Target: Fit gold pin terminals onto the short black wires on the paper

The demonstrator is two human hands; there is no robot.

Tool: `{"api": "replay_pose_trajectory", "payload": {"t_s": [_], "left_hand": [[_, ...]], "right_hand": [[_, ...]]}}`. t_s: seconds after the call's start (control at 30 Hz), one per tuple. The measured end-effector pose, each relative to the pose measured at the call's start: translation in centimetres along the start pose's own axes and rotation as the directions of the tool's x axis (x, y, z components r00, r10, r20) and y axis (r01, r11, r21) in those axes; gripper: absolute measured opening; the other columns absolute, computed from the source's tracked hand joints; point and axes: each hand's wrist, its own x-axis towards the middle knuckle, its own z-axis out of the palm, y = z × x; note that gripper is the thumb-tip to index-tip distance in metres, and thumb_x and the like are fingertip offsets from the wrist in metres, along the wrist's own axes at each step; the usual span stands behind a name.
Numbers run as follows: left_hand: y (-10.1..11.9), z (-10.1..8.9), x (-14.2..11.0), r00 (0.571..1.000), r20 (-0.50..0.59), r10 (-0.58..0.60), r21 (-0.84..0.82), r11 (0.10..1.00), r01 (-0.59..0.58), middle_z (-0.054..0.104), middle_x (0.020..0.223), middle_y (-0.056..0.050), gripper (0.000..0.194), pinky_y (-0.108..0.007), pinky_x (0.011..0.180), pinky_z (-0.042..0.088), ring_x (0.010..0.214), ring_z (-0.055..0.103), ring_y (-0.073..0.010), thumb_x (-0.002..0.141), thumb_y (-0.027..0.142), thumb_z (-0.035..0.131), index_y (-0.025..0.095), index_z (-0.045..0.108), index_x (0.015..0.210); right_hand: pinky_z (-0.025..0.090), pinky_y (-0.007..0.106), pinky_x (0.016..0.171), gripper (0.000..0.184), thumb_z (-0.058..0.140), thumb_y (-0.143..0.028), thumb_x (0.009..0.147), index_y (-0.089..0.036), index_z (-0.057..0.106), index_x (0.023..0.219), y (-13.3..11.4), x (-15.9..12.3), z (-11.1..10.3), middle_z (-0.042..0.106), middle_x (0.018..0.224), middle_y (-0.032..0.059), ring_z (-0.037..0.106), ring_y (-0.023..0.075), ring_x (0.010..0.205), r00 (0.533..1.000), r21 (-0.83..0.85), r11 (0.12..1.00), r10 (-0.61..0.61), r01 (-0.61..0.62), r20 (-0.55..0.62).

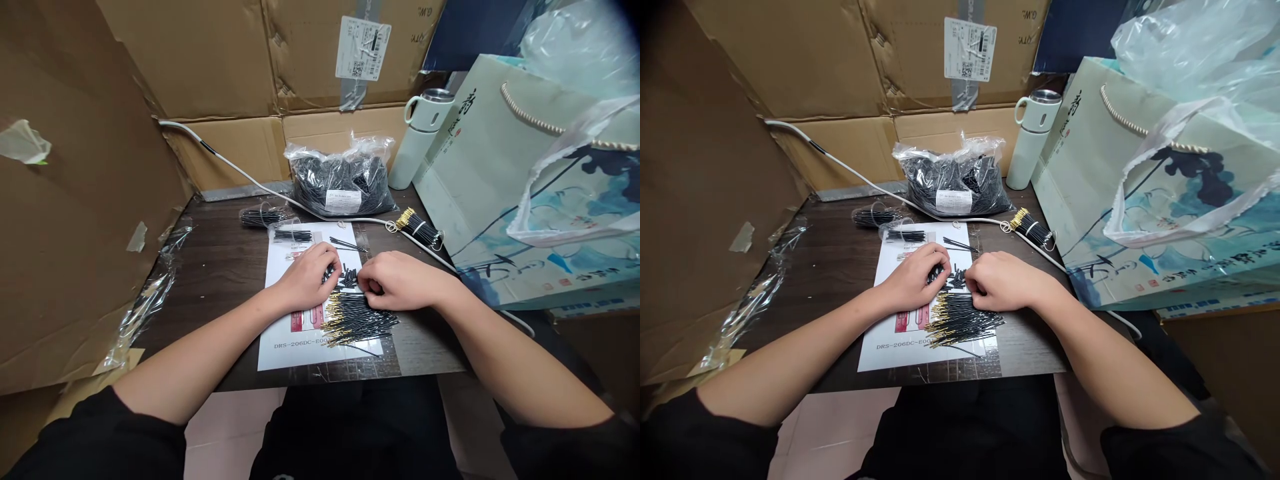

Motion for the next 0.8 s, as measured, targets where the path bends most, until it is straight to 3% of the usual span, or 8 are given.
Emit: {"api": "replay_pose_trajectory", "payload": {"t_s": [0.1,0.23,0.33,0.43,0.57,0.8], "left_hand": [[-0.2,0.1,0.1,0.996,-0.07,-0.05,-0.075,0.996,0.044,0.071,0.102,-0.007,0.012,-0.04,0.09,0.055,0.096,0.066,-0.0209,0.106,0.021,0.056,0.02,0.066,0.099],[-0.3,0.4,0.2,0.954,-0.184,-0.236,-0.274,0.945,0.181,0.075,0.087,-0.003,0.013,-0.032,0.074,0.051,0.075,0.063,-0.0148,0.106,0.031,0.064,0.021,0.072,0.102],[-0.4,0.7,0.5,0.903,-0.188,-0.386,-0.527,0.816,0.238,0.08,0.09,-0.006,0.017,-0.031,0.074,0.057,0.082,0.073,-0.0163,0.101,0.036,0.073,0.019,0.076,0.103],[-0.4,0.9,0.9,0.856,-0.156,-0.493,-0.699,0.667,0.257,0.083,0.094,-0.008,0.024,-0.03,0.075,0.064,0.085,0.078,-0.0183,0.091,0.036,0.085,0.018,0.081,0.107],[-0.4,0.8,1.2,0.825,-0.124,-0.551,-0.775,0.573,0.265,0.085,0.098,-0.011,0.039,-0.032,0.075,0.069,0.078,0.079,-0.0172,0.083,0.041,0.095,0.015,0.083,0.11],[-0.6,0.8,1.2,0.821,-0.166,-0.546,-0.775,0.587,0.234,0.084,0.091,-0.008,0.036,-0.03,0.072,0.069,0.074,0.077,-0.0154,0.079,0.041,0.098,0.017,0.086,0.102]], "right_hand": [[0.035,0.03,0.066,0.009,0.07,-0.012,0.081,-0.02,0.068,0.079,0.5,-0.2,-0.4,0.068,0.076,-0.0008,0.055,0.0142,0.068,0.999,0.11,0.993,-0.044,0.047,-0.027],[0.04,0.028,0.064,0.006,0.069,-0.014,0.086,-0.02,0.068,0.084,1.1,-0.4,-0.8,0.065,0.075,-0.002,0.054,0.0126,0.065,0.976,0.261,0.957,-0.074,0.128,-0.207],[0.044,0.027,0.063,0.003,0.069,-0.021,0.095,-0.019,0.071,0.093,1.6,-0.4,-0.6,0.065,0.073,-0.0024,0.055,0.0122,0.063,0.942,0.365,0.921,-0.009,0.138,-0.334],[0.051,0.029,0.067,0.012,0.071,-0.029,0.1,-0.019,0.076,0.105,2.0,-0.2,0.0,0.075,0.087,0.0032,0.063,0.0154,0.072,0.9,0.441,0.887,0.071,0.141,-0.431],[0.056,0.033,0.072,0.018,0.071,-0.03,0.1,-0.019,0.082,0.109,2.2,0.2,0.4,0.081,0.102,0.0083,0.071,0.0198,0.083,0.836,0.452,0.881,0.138,0.142,-0.531],[0.058,0.035,0.071,0.014,0.073,-0.028,0.094,-0.019,0.083,0.098,2.6,0.6,0.6,0.083,0.097,0.0079,0.074,0.0219,0.082,0.722,0.39,0.917,0.218,0.078,-0.657]]}}
